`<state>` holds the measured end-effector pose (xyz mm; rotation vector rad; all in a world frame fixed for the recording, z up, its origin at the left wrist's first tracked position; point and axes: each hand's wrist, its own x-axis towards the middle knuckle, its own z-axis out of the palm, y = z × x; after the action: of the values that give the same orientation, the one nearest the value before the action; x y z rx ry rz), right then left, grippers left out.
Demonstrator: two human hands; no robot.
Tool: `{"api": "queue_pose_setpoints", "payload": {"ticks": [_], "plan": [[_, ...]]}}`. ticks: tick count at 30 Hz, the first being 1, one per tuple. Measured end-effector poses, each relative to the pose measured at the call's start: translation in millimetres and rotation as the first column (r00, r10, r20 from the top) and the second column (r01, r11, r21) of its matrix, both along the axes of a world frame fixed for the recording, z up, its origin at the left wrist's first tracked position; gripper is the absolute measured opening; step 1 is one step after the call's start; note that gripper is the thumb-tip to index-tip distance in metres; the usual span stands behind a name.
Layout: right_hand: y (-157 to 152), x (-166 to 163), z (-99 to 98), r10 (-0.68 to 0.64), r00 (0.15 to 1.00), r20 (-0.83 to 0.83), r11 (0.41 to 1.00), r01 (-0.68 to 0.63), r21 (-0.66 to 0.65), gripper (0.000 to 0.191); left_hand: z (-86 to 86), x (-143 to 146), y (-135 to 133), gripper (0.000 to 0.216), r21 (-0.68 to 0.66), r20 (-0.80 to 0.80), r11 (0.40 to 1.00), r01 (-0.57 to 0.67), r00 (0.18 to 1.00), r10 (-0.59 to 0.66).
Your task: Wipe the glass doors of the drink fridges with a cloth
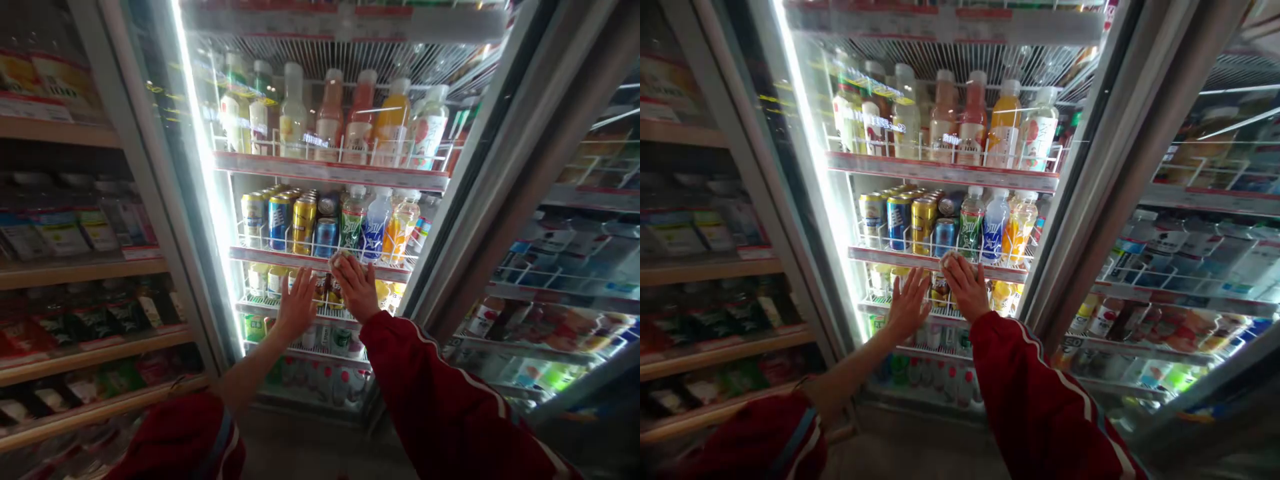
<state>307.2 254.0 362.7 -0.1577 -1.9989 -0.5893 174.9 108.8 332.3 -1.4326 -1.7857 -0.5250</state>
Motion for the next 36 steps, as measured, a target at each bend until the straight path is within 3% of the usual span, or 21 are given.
{"api": "queue_pose_setpoints", "payload": {"ticks": [5, 11, 13, 21, 29, 36], "plan": [[-12, -11, -12.0, 0.092, 0.988, 0.126, 0.995, -0.094, 0.013, 0.046, -1.4, -11, -11, 0.058, 0.021, -0.001, 0.998, -0.056, 0.998, 0.056], [-18, -30, 20.2, 0.071, 0.996, 0.047, 0.997, -0.070, -0.025, 0.049, 6.7, -22, -19, 0.060, 0.046, 0.028, 0.995, -0.091, 0.996, 0.090], [-22, -37, 22.9, 0.071, 0.996, 0.049, 0.997, -0.070, -0.024, 0.048, 8.4, -25, -20, 0.059, 0.059, 0.033, 0.994, -0.096, 0.995, 0.095], [-40, -48, -5.1, 0.131, 0.974, 0.182, 0.990, -0.138, 0.025, 0.048, 6.5, -39, -34, 0.062, 0.036, 0.062, 0.991, -0.126, 0.990, 0.123], [-49, -73, 26.6, 0.085, 0.995, 0.057, 0.993, -0.090, 0.082, 0.042, 15.7, -60, -47, 0.065, 0.075, 0.066, 0.985, -0.153, 0.987, 0.148], [-63, -93, -0.3, 0.106, 0.983, 0.152, 0.989, -0.120, 0.086, 0.042, 14.6, -83, -62, 0.063, 0.047, 0.060, 0.982, -0.181, 0.982, 0.178]]}}
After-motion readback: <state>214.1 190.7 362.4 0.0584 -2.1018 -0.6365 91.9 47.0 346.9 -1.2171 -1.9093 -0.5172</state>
